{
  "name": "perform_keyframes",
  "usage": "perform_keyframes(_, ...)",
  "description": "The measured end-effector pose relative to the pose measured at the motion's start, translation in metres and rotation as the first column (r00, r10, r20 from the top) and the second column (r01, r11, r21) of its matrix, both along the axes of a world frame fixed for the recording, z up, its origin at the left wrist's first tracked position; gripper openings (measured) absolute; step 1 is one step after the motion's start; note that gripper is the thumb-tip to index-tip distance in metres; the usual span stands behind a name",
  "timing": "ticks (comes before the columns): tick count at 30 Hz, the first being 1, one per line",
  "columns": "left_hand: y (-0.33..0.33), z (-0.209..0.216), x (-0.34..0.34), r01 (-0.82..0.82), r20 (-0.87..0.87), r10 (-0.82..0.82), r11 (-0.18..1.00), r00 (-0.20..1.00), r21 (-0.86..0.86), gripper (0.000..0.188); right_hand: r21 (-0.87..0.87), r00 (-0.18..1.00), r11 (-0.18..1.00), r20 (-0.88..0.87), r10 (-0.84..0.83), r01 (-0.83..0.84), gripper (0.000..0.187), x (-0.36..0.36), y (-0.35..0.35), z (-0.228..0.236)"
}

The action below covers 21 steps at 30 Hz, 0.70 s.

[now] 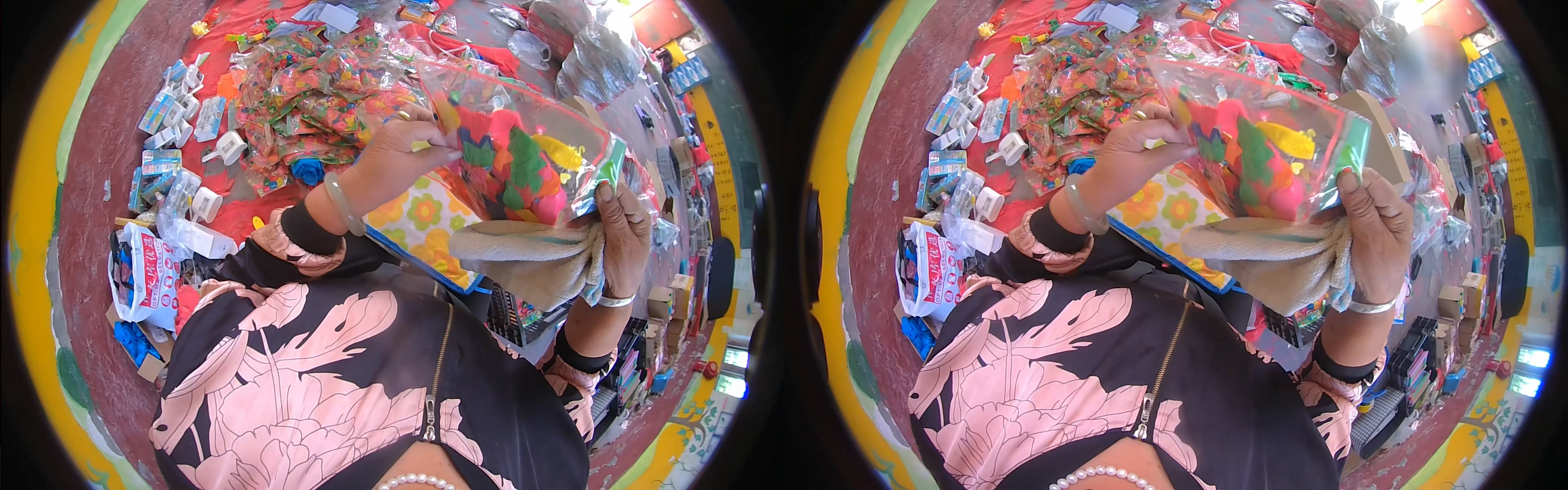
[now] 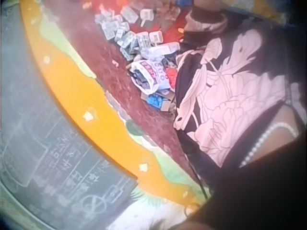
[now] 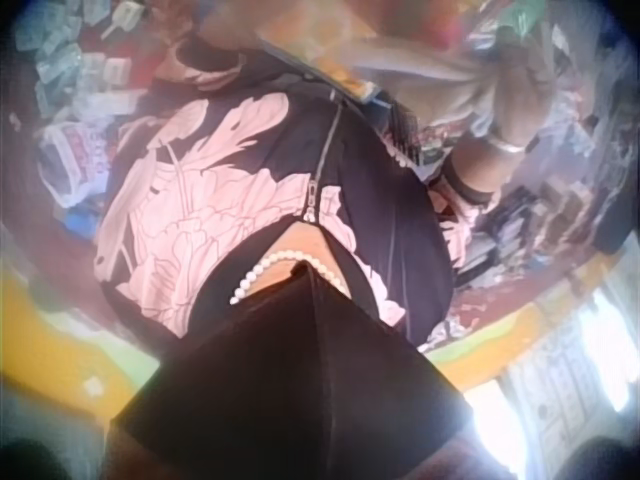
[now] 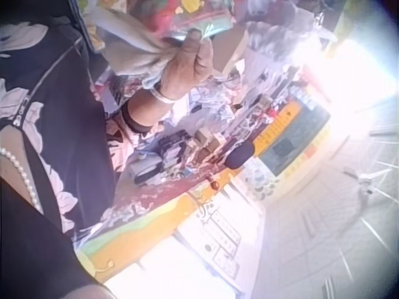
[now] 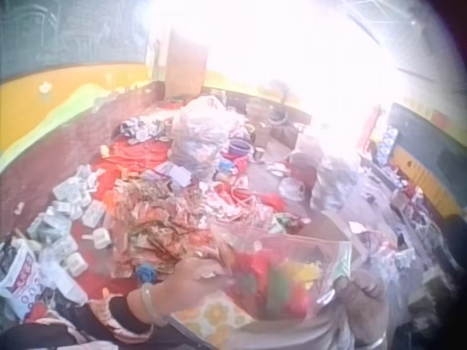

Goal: The person wipes the exterior of multiple colorful, transparent plastic pouches using a white cloth. They pick up each pouch from a pile on the floor, wipe it thoroughly, and place it into a black plastic basket. The process is repeated for several pouches in a repetitive sequence.

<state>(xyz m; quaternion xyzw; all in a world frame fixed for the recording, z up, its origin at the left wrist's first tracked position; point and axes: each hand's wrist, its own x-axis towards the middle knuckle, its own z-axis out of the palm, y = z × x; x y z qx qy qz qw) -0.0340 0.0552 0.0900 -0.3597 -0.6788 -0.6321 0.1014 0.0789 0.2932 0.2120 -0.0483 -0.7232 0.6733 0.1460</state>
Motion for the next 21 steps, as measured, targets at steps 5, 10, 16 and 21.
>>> perform_keyframes(5, -0.051, 0.020, 0.003, 0.113, 0.527, -0.144, 0.989, 0.838, 0.091, 0.008, 0.078, 0.995, 0.996, 0.087, -0.055, 0.048, 0.015, -0.011, 0.037, -0.017)
perform_keyframes(10, -0.085, -0.002, 0.014, 0.092, 0.770, -0.210, 0.976, 0.602, 0.195, 0.010, -0.076, 0.943, 0.992, 0.311, 0.121, -0.102, 0.019, -0.024, 0.030, -0.061)
perform_keyframes(16, -0.092, -0.045, 0.021, 0.137, 0.882, -0.145, 0.986, 0.449, 0.092, 0.011, -0.044, 0.836, 0.959, 0.481, 0.265, -0.278, 0.026, -0.049, 0.037, -0.141)
perform_keyframes(21, -0.073, -0.069, 0.023, 0.099, 0.859, 0.009, 0.993, 0.513, -0.069, 0.018, 0.244, 0.860, 0.930, 0.494, 0.126, -0.276, 0.029, -0.049, 0.061, -0.116)
